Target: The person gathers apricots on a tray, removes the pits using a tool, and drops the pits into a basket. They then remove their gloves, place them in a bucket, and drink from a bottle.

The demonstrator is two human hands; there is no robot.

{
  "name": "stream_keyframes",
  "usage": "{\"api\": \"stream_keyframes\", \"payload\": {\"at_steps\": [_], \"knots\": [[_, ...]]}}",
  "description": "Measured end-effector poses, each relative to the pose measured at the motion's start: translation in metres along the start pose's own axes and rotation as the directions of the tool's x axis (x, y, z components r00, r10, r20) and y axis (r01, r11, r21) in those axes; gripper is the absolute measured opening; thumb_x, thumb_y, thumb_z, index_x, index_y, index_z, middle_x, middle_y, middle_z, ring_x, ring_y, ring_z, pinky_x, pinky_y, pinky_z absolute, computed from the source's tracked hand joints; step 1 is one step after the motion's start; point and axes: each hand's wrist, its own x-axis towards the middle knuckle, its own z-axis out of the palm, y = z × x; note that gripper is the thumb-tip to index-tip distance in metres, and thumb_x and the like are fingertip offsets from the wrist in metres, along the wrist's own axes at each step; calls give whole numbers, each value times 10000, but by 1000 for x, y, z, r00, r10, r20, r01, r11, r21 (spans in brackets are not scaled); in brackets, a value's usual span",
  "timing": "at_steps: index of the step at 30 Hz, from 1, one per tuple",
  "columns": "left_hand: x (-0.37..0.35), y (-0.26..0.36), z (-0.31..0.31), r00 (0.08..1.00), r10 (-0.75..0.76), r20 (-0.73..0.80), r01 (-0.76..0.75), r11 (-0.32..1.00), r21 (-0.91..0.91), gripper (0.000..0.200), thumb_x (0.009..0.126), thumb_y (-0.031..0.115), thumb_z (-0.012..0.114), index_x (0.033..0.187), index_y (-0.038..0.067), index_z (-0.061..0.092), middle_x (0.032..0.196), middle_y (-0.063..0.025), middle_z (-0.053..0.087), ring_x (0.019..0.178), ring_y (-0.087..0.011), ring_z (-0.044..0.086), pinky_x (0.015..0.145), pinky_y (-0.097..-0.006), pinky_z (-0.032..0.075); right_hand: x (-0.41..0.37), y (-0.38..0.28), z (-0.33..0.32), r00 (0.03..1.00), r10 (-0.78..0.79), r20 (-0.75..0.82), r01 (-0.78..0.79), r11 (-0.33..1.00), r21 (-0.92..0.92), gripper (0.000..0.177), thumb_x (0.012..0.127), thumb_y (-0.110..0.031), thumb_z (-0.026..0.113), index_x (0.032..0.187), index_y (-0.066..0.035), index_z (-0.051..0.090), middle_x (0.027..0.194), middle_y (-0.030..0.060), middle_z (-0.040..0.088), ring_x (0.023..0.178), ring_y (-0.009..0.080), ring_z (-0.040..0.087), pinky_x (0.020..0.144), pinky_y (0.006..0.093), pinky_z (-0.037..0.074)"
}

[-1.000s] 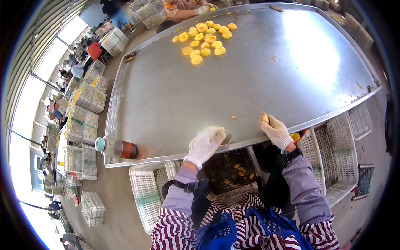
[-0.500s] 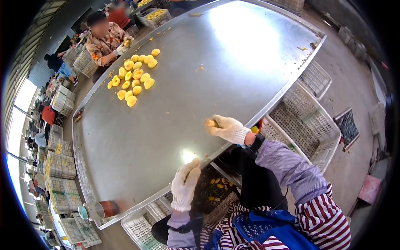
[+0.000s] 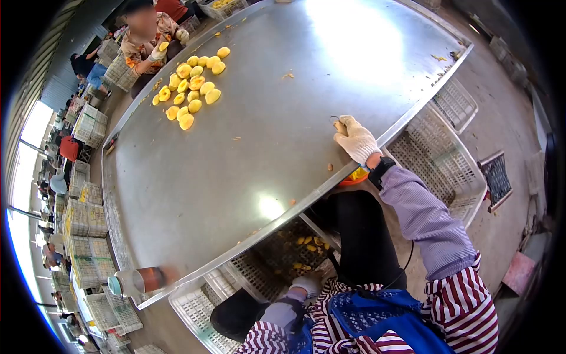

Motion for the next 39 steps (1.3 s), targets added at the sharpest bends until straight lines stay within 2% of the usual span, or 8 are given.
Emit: {"api": "stream_keyframes", "payload": {"at_steps": [13,24,27,30,31,33,36,39], "knots": [[-44,-9,-94,942,-278,-188,293,955,55,327,852,278,530,1029,73,713,999,-198,702,933,-353,686,811,-440,540,-14,-18,-2,991,-115,75,112,993,39,226,886,-252,535,1004,-132,684,1105,47,657,971,266,638,862,347,489],[-69,-43,-149,823,-496,-277,513,858,-15,307,865,167,499,1111,90,665,1070,-245,669,1023,-410,650,867,-496,524,-11,-21,-3,989,-104,106,85,982,167,230,879,-285,576,996,-116,678,1074,39,662,946,240,642,854,327,484],[-82,-11,-172,854,-489,-177,494,869,-23,498,861,290,599,1306,75,541,1222,-231,614,1079,-426,615,927,-485,498,-14,-22,-6,994,-60,93,53,996,74,242,876,-316,570,986,-128,677,1084,45,658,984,267,635,880,339,482],[-99,22,-166,764,-393,-512,467,884,17,808,784,377,732,1443,86,366,1526,-204,294,1240,-406,494,1031,-456,426,-14,-16,-6,991,-92,94,84,993,82,250,863,-317,573,997,-135,682,1080,57,661,990,273,636,877,346,488],[-110,23,-160,800,-69,-596,274,925,261,737,808,405,697,1405,71,422,1438,-222,416,1208,-408,514,1007,-459,441,-14,-16,-6,991,-95,90,86,992,97,240,857,-296,585,994,-127,687,1062,68,668,973,270,642,861,340,494],[-136,42,-163,960,-213,-181,217,976,-1,561,901,458,554,1308,72,540,1262,-215,575,1138,-375,563,972,-429,457,-14,-18,-6,988,-106,111,94,990,101,253,854,-300,583,1016,-133,684,1071,71,666,981,269,641,865,342,494],[-177,16,-119,956,280,91,-239,917,-319,495,979,405,469,1355,91,533,1365,-94,562,1224,-274,549,1040,-330,418,-16,-15,-12,986,-102,135,93,993,75,297,859,-350,560,1064,-166,670,1126,55,649,1033,276,624,903,362,481],[-229,53,-120,963,70,262,-92,993,72,395,993,321,450,1367,226,533,1317,-97,585,1043,-306,638,935,-373,494,-19,-19,-12,986,-119,120,109,990,91,279,853,-343,580,1050,-172,676,1110,68,657,1029,293,625,895,374,484]]}}
